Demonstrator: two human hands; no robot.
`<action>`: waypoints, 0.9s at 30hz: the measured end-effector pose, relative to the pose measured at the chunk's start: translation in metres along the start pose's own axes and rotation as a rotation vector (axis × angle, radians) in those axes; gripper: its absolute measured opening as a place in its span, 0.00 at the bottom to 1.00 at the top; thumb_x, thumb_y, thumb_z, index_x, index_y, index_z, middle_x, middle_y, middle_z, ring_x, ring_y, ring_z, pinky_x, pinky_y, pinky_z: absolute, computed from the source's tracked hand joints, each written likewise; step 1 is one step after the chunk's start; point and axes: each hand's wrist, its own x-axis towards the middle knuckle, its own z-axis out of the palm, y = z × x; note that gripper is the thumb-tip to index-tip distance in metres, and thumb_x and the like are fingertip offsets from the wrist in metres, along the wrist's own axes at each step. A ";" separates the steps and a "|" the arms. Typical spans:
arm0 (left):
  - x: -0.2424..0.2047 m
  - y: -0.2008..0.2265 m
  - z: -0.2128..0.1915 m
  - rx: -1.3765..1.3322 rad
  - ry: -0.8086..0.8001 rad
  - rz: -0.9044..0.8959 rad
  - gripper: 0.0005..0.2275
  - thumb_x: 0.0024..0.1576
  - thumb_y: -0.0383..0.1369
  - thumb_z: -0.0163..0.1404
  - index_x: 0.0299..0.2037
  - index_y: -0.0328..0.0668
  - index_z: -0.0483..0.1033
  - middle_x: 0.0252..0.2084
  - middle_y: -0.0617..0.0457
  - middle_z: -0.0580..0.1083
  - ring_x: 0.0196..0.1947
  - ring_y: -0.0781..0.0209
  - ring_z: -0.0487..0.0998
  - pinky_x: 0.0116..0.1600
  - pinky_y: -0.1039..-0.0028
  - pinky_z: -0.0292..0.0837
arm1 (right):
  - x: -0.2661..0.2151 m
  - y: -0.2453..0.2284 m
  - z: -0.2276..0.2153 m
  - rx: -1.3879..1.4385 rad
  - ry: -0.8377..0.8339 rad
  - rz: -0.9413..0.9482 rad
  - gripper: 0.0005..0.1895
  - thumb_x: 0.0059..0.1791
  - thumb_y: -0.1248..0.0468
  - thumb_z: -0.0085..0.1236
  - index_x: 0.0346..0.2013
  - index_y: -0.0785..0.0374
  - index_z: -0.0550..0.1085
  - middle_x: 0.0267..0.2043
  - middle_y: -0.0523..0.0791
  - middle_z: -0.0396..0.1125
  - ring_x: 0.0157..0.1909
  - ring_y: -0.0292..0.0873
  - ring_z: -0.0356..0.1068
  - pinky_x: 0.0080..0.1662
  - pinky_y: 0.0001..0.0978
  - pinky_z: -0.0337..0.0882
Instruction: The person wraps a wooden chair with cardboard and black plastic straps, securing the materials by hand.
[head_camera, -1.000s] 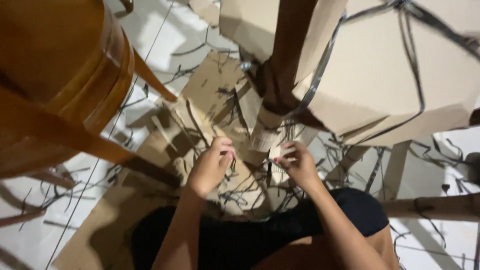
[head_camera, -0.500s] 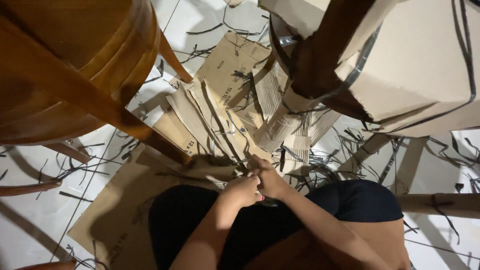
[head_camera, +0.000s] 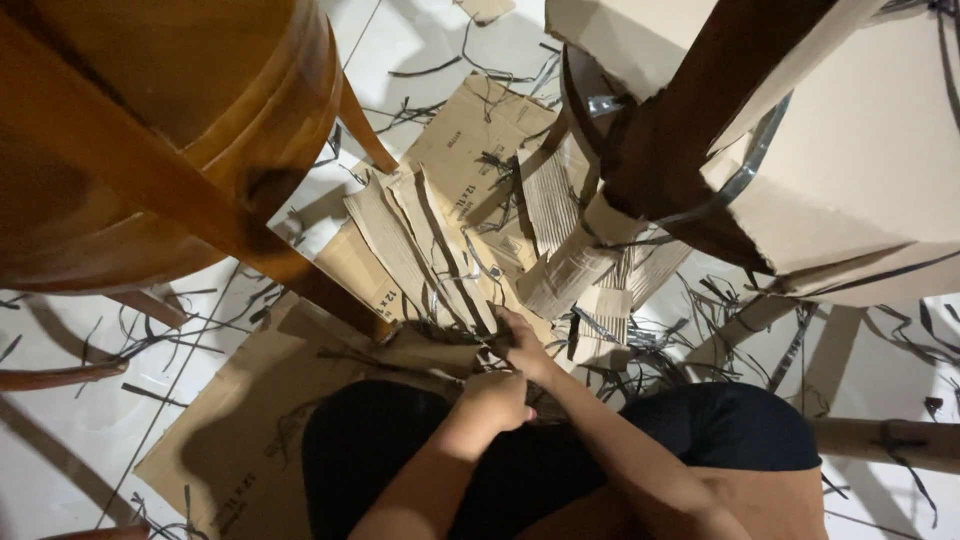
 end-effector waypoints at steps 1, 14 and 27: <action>0.009 -0.007 0.001 0.004 0.004 -0.001 0.25 0.61 0.40 0.50 0.63 0.28 0.68 0.58 0.35 0.74 0.61 0.40 0.74 0.61 0.45 0.70 | -0.009 -0.023 -0.004 0.001 0.003 -0.005 0.44 0.38 0.55 0.65 0.70 0.46 0.65 0.68 0.59 0.58 0.72 0.68 0.54 0.71 0.61 0.52; -0.013 0.015 -0.033 -0.409 0.623 0.420 0.08 0.63 0.29 0.47 0.43 0.31 0.77 0.46 0.32 0.73 0.49 0.27 0.76 0.53 0.50 0.74 | -0.124 -0.161 -0.130 0.146 0.286 -0.168 0.13 0.47 0.75 0.61 0.43 0.62 0.84 0.30 0.50 0.79 0.29 0.39 0.71 0.39 0.34 0.73; 0.011 0.038 -0.032 -0.572 0.639 0.321 0.13 0.64 0.40 0.45 0.33 0.45 0.79 0.33 0.48 0.81 0.43 0.43 0.82 0.48 0.57 0.77 | -0.141 -0.161 -0.184 0.759 -0.030 -0.142 0.09 0.56 0.62 0.43 0.35 0.63 0.67 0.41 0.55 0.75 0.18 0.30 0.63 0.17 0.16 0.56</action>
